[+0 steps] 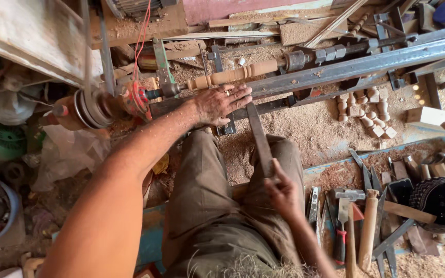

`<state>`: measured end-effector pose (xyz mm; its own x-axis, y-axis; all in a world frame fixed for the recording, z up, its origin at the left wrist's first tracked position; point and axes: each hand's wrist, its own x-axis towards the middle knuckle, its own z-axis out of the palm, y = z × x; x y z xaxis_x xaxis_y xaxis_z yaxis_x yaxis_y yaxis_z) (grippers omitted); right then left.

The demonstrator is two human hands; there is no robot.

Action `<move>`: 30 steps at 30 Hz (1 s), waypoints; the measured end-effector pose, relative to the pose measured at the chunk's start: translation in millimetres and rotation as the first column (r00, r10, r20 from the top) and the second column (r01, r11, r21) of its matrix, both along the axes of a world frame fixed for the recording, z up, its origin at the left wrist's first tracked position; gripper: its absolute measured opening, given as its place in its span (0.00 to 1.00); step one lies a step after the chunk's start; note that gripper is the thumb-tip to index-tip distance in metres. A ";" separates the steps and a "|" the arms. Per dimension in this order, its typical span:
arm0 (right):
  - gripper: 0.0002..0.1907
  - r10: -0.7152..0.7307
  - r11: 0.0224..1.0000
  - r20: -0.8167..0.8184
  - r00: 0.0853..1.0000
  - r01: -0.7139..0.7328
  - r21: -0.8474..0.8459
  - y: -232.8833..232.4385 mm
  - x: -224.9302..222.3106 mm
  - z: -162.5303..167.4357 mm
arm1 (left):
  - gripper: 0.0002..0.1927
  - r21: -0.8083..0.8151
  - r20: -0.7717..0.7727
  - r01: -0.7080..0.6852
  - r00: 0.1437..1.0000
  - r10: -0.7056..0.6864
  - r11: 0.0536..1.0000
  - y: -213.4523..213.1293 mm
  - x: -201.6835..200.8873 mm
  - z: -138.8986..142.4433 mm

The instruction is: The person shapes a cylindrical wooden blank mounted on a lathe using a chisel and a file. They create decorative grooves and contours along the length of the wood, producing wood shavings.

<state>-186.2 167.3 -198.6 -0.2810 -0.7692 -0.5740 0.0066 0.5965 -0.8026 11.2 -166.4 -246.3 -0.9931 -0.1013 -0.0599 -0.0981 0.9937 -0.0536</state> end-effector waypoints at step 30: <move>0.36 0.211 0.976 -0.031 0.977 -0.208 0.063 -55.8 -87.1 -9.0 | 0.27 -0.202 -0.250 -0.070 0.968 0.017 0.977 -18.7 -5.8 -26.2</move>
<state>-273.4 111.5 -207.6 -0.1393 -0.7783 -0.6122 -0.1529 0.6277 -0.7633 5.4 -185.1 -272.5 -0.9687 -0.1287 0.2124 -0.1771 0.9576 -0.2273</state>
